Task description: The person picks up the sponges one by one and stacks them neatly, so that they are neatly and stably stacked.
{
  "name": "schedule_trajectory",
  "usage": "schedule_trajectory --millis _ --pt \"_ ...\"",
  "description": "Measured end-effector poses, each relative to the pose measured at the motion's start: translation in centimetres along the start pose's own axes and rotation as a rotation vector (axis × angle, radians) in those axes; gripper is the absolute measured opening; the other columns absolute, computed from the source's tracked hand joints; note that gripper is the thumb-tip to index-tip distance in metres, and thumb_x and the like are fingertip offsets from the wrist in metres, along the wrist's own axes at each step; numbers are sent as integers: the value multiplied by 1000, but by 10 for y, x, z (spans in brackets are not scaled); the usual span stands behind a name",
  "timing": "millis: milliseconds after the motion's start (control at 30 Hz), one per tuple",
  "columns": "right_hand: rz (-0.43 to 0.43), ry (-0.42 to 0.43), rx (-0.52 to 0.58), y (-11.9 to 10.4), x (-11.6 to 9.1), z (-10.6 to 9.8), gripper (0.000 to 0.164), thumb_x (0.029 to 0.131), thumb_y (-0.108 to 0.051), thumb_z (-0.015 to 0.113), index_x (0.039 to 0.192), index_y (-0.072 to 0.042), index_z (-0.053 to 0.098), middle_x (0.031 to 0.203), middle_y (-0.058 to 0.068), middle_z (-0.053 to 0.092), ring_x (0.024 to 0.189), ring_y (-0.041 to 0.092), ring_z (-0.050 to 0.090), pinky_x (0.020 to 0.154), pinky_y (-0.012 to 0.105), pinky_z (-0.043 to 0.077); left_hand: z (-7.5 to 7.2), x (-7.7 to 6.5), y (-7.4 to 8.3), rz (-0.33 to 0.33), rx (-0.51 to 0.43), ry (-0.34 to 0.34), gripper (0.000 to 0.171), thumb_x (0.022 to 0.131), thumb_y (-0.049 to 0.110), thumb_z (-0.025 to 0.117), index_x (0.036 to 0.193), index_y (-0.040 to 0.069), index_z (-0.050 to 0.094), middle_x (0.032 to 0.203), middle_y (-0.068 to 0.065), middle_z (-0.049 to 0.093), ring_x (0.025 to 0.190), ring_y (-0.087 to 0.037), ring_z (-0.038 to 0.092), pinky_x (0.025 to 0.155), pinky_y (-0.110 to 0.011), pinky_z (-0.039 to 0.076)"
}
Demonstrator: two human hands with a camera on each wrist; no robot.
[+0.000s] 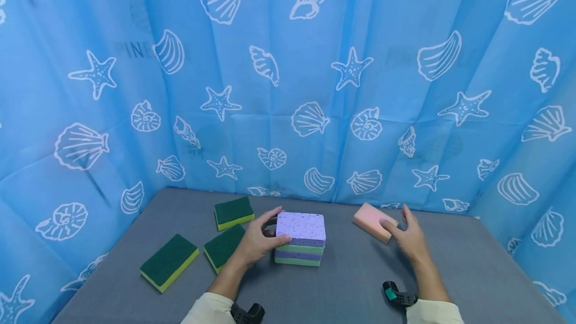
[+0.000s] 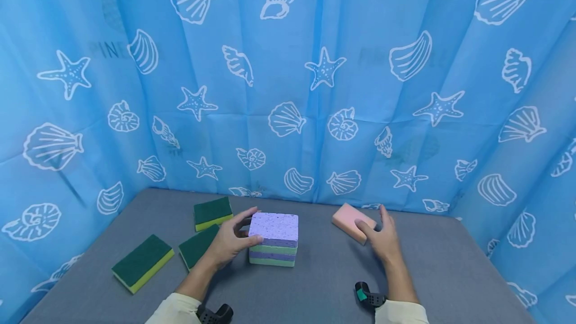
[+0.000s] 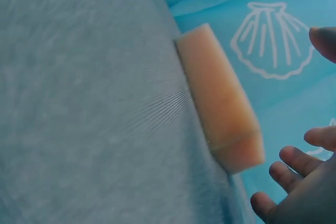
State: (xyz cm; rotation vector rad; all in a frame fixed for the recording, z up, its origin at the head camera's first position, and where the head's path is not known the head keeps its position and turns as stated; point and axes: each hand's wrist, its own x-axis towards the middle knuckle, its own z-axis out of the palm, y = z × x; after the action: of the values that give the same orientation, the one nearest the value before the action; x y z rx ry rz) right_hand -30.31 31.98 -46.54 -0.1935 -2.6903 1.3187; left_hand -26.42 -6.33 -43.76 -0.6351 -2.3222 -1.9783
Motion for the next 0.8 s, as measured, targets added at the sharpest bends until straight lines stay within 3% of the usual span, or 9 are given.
schedule_trajectory --millis 233,533,800 --pt "21 -35 -29 9 4 9 105 88 -51 63 153 0 -3 153 31 11 139 47 11 107 61 15 0 0 -4 -13 3 6 70 84 8 75 144 -1 41 138 -23 45 122 -40 43 98 -58 36" --pt "-18 -69 -85 11 3 14 104 87 -41 68 150 9 1 149 37 14 134 50 19 105 61 19 0 0 -5 -6 5 6 70 84 8 75 144 -1 41 137 -22 47 119 -39 45 97 -58 37" --pt "-32 -81 -121 11 2 16 104 87 -34 70 147 15 1 145 42 11 132 55 18 105 63 18 -1 0 -4 -10 -10 -4 70 84 7 75 144 -2 41 138 -22 46 121 -39 43 98 -58 36"
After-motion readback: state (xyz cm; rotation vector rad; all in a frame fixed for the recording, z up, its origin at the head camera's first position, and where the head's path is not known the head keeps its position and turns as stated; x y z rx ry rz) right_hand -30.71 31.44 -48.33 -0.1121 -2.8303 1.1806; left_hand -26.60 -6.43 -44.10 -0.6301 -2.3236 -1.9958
